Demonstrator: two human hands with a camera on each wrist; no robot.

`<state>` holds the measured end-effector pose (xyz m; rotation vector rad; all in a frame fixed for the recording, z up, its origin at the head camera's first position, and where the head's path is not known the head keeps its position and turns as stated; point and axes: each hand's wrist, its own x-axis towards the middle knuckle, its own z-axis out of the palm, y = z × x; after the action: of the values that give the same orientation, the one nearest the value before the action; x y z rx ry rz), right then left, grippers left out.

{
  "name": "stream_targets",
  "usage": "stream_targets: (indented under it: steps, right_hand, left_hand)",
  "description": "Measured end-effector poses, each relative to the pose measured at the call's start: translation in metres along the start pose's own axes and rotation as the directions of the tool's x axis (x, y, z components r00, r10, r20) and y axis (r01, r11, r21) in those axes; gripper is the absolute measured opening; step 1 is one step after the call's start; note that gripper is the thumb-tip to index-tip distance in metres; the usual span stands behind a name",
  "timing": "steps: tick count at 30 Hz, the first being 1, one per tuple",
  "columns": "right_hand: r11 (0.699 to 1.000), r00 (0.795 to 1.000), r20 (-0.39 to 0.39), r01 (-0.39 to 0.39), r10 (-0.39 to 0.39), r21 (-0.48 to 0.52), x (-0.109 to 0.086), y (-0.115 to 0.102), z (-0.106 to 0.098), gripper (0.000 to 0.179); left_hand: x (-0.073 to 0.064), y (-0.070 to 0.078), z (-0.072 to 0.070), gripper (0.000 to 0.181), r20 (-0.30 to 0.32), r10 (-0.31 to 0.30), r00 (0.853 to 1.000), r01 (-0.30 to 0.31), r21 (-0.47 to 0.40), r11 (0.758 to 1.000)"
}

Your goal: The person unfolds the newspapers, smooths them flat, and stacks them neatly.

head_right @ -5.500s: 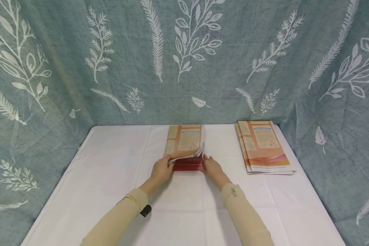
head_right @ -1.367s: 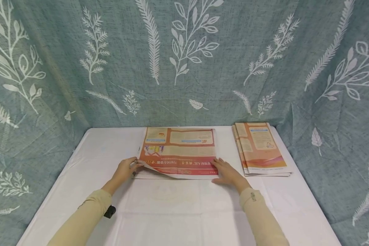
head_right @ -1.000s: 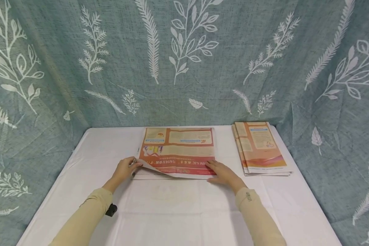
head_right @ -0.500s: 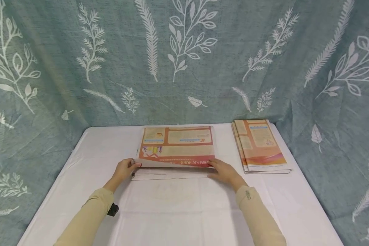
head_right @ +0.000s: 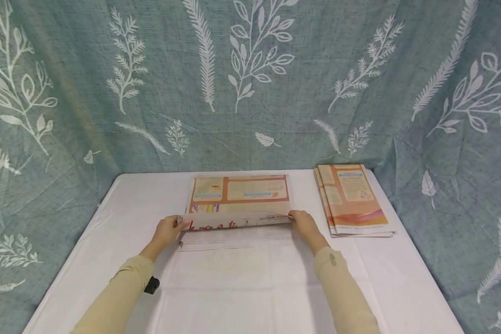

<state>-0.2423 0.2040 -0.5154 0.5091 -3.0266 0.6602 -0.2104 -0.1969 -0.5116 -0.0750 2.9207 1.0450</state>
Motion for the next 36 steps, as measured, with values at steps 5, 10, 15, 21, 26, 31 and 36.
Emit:
stream_targets:
  steps: [5,10,15,21,26,31,36]
  right_hand:
    - [0.992,0.994,-0.032,-0.098,0.101,0.086,0.003,0.002,-0.003,0.013]
    - [0.973,0.985,-0.052,-0.152,0.163,0.176,0.002,0.004,-0.005,0.020]
    - [0.953,0.975,-0.066,-0.193,0.214,0.235,0.001,0.007,-0.006,0.025]
    - [0.936,0.970,-0.105,-0.177,0.218,0.304,-0.001,0.014,0.001,0.024]
    - [0.874,0.983,-0.085,-0.103,0.162,0.474,-0.005,0.020,0.003,0.029]
    - [0.808,0.993,-0.010,-0.088,0.115,0.582,-0.009,0.023,-0.001,0.038]
    - [0.753,0.998,-0.065,0.039,0.005,0.657,-0.003,0.050,0.011,0.039]
  left_hand:
    - [-0.002,-0.005,0.001,0.035,0.029,0.005,1.000,-0.002,-0.092,0.996]
    - [-0.002,-0.011,0.003,0.035,0.070,0.067,0.995,-0.057,-0.146,0.988]
    - [0.000,-0.012,0.005,0.029,0.037,0.172,0.984,-0.169,-0.085,0.982]
    - [-0.002,-0.006,0.007,0.030,0.048,0.161,0.986,-0.154,-0.124,0.980]
    - [-0.003,-0.003,0.012,0.033,-0.043,0.126,0.991,-0.131,-0.141,0.981]
    - [0.000,-0.003,0.016,0.031,-0.085,0.057,0.995,-0.075,-0.228,0.971]
    - [0.004,0.000,0.017,0.030,-0.080,0.012,0.997,-0.032,-0.253,0.967]
